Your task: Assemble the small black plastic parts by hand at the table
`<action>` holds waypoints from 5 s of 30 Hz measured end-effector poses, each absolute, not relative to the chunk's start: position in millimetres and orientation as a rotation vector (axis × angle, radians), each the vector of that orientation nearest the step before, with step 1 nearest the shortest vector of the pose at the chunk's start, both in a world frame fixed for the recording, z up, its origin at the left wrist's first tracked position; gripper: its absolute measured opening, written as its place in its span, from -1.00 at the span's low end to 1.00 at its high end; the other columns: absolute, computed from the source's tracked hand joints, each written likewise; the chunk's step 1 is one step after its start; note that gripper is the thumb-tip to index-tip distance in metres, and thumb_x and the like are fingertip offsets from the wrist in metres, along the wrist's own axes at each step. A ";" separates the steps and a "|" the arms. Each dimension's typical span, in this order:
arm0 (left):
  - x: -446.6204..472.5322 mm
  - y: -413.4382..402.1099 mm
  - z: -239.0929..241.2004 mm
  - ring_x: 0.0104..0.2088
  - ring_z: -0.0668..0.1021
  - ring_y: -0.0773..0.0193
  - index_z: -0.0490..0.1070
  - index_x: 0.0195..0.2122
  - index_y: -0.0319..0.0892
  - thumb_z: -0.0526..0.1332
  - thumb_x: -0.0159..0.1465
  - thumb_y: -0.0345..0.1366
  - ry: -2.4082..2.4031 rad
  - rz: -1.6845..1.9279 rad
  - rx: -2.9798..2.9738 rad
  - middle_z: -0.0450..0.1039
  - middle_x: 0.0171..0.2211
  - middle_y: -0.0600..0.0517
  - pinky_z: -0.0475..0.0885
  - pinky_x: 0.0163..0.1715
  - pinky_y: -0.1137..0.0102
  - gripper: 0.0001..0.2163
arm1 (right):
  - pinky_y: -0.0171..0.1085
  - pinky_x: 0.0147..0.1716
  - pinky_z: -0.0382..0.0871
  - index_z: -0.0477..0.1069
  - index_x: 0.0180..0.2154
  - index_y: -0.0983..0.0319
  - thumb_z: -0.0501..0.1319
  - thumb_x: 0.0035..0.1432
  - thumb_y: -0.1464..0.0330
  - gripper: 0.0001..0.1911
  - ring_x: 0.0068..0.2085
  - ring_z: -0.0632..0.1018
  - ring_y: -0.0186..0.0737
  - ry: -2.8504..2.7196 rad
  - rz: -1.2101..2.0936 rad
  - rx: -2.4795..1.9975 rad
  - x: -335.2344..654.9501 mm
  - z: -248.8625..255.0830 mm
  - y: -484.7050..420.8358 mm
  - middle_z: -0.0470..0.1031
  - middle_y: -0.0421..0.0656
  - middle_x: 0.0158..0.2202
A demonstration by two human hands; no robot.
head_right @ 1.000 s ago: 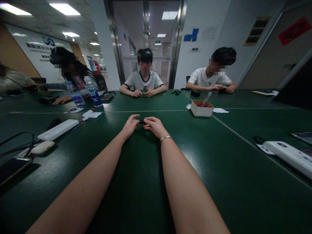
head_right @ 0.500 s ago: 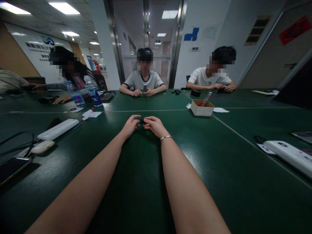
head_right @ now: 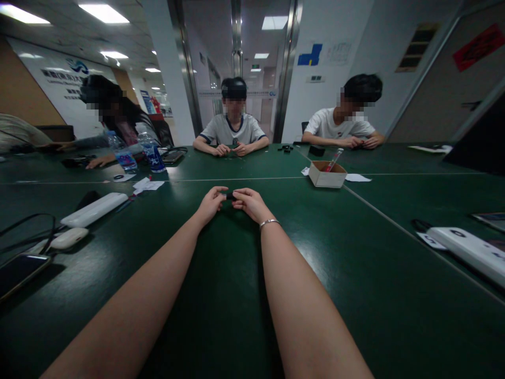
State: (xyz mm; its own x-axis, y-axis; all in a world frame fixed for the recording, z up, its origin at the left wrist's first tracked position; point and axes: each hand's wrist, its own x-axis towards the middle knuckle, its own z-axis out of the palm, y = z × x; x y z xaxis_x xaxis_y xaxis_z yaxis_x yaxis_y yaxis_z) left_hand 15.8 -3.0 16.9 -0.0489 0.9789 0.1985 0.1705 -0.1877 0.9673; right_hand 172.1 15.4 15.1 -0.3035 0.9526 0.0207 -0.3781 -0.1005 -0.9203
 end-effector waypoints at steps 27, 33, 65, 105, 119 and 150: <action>16.2 -4.3 17.3 -0.62 0.27 0.42 0.41 -0.13 -0.25 0.04 0.32 -0.33 1.261 1.307 1.453 0.24 -0.60 0.13 0.15 -0.62 0.53 -0.79 | -0.43 -0.50 0.49 0.46 -0.36 0.33 0.31 0.14 0.60 -0.90 -0.51 0.53 -0.33 -1.100 1.639 -0.772 171.8 16.4 15.5 0.52 -0.10 -0.44; 17.2 -8.3 21.8 -0.61 0.29 0.43 0.43 -0.23 -0.25 0.07 0.29 -0.37 1.208 1.311 1.446 0.26 -0.59 0.13 0.18 -0.60 0.53 -0.84 | -0.41 -0.47 0.50 0.47 -0.35 0.32 0.37 0.11 0.56 -0.89 -0.49 0.54 -0.32 -1.114 1.648 -0.742 173.4 14.9 16.4 0.53 -0.09 -0.43; 15.3 1.1 14.3 -0.61 0.30 0.41 0.45 -0.14 -0.21 0.07 0.24 -0.35 1.264 1.343 1.435 0.33 -0.51 0.09 0.21 -0.58 0.51 -0.77 | -0.36 -0.42 0.52 0.44 -0.30 0.29 0.35 0.10 0.58 -0.85 -0.45 0.56 -0.28 -1.091 1.616 -0.758 174.1 16.0 14.7 0.52 -0.13 -0.38; 15.9 -2.6 14.3 -0.60 0.31 0.40 0.43 -0.11 -0.20 0.05 0.25 -0.36 1.258 1.312 1.505 0.33 -0.53 0.10 0.20 -0.59 0.52 -0.76 | -0.40 -0.46 0.53 0.45 -0.32 0.29 0.32 0.12 0.60 -0.86 -0.46 0.56 -0.30 -1.083 1.618 -0.758 173.2 18.0 13.0 0.52 -0.14 -0.41; 17.0 -3.1 15.7 -0.60 0.32 0.42 0.44 -0.16 -0.20 0.08 0.21 -0.37 1.269 1.311 1.482 0.35 -0.50 0.09 0.24 -0.58 0.51 -0.78 | -0.38 -0.47 0.51 0.44 -0.32 0.30 0.28 0.13 0.62 -0.86 -0.48 0.55 -0.29 -1.057 1.614 -0.784 172.5 19.2 12.2 0.52 -0.13 -0.41; 14.8 -0.5 13.9 -0.59 0.32 0.42 0.43 -0.12 -0.20 0.07 0.20 -0.36 1.279 1.285 1.500 0.34 -0.51 0.11 0.24 -0.56 0.52 -0.74 | -0.40 -0.48 0.51 0.41 -0.31 0.32 0.16 0.19 0.65 -0.84 -0.50 0.55 -0.32 -1.060 1.617 -0.811 170.4 23.7 8.6 0.52 -0.13 -0.42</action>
